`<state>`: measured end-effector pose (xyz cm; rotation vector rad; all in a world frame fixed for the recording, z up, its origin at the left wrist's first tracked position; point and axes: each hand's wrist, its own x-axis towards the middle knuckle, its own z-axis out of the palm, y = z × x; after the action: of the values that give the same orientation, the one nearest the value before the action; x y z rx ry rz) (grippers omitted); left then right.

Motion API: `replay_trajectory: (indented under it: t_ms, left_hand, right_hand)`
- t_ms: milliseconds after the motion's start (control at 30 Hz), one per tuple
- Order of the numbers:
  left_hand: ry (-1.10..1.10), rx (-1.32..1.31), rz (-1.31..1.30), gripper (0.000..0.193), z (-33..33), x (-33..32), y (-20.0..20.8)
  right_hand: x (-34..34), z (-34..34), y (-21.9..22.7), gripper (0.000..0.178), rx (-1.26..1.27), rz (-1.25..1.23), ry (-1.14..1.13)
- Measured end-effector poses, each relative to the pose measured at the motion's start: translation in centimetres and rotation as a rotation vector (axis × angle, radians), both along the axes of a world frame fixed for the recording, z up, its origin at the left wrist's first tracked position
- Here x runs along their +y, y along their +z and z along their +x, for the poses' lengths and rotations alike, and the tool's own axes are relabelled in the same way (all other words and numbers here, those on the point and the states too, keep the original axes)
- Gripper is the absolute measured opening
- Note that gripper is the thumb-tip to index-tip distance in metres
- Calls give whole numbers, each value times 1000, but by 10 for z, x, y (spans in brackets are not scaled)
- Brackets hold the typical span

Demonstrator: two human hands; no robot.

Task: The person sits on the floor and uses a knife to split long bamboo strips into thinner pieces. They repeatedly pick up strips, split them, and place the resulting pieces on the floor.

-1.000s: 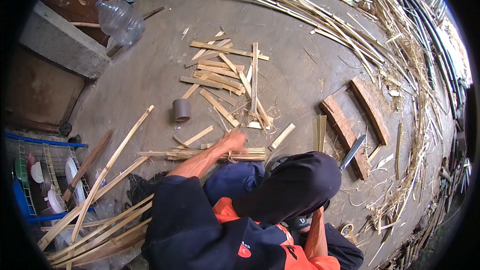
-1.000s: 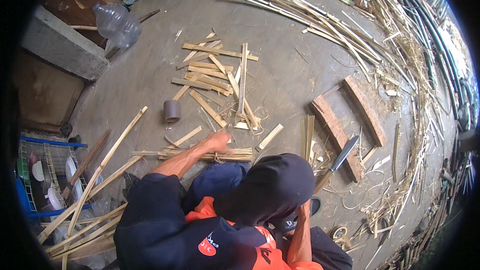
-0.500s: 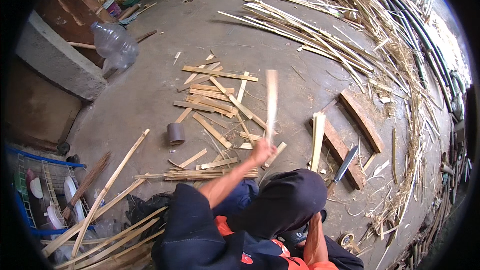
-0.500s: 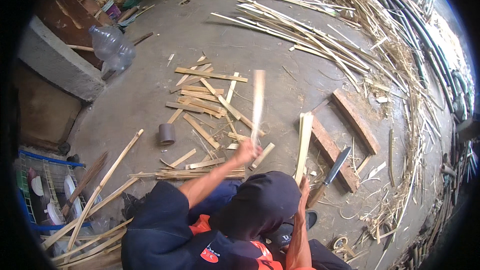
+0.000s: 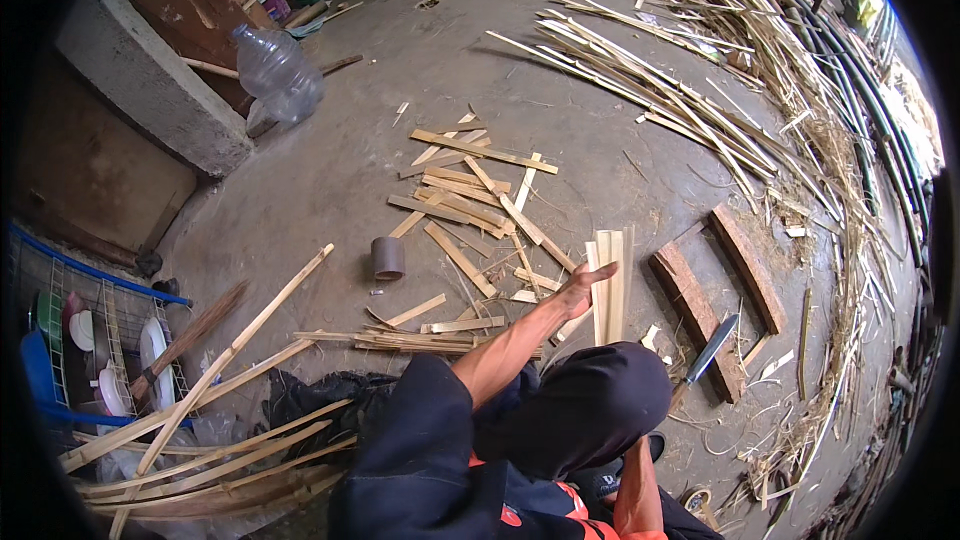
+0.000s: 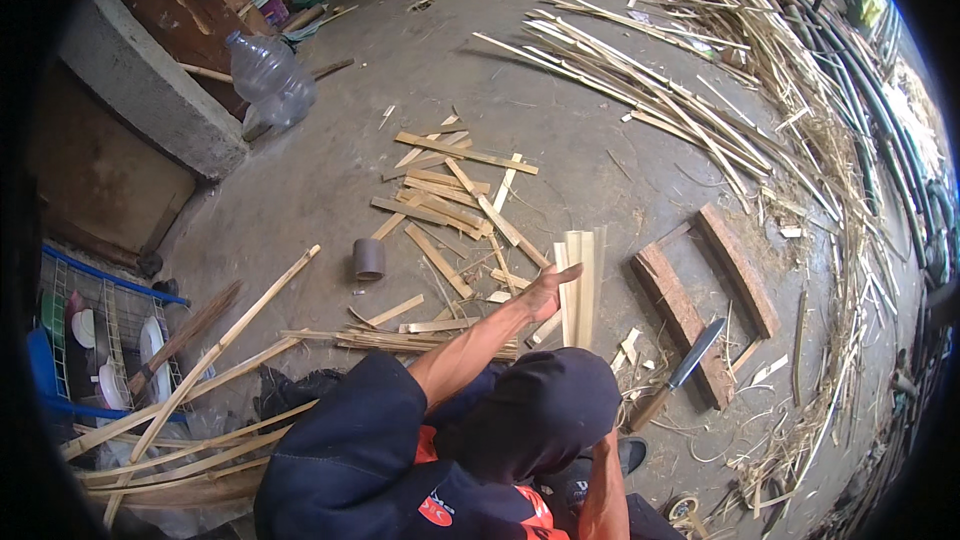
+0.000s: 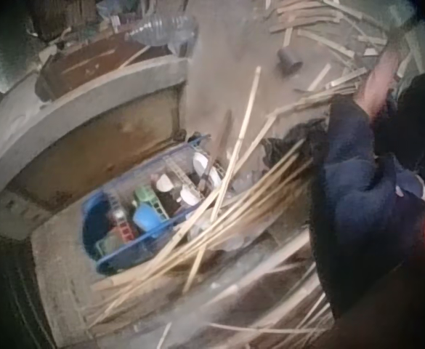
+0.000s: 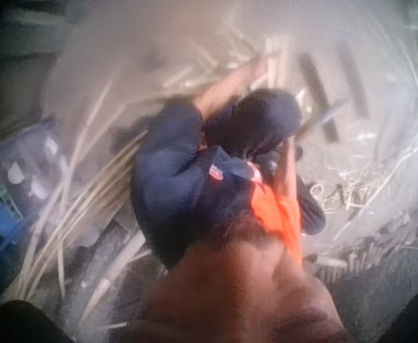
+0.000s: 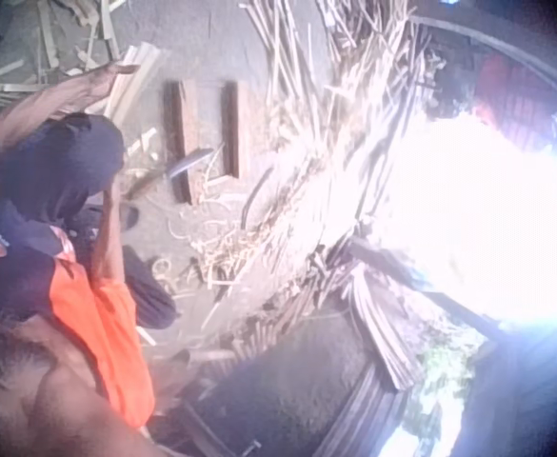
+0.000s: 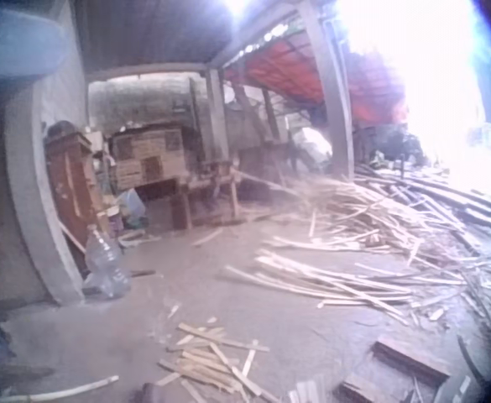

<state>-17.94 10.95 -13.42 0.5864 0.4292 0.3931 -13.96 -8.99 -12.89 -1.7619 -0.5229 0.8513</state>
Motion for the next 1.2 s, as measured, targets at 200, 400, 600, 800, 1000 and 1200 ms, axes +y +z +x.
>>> replay_trajectory:
  t_ms: [200, 400, 600, 800, 1000, 1200]
  left_hand:
    - [-118, 327, 249, 33, 14, -18, -6]
    - [-312, 483, 1007, 37, 11, -40, -21]
    - [-110, 492, 386, 35, 12, -22, -33]
    - [409, 346, -262, 41, 32, 14, 0]
    - [465, 209, -140, 43, 41, 12, 48]
    - [193, 461, 307, 45, 80, 32, 37]
  right_hand:
    - [-19, -15, -7, 36, -72, -60, 199]
    - [-32, -25, -13, 37, -94, -71, 324]
    - [-34, -24, -29, 38, -216, 20, 338]
    - [-25, 3, -3, 36, -529, -465, 232]
    - [-5, -11, -28, 30, -262, -175, 58]
    - [4, -9, -52, 47, -288, -123, 60]
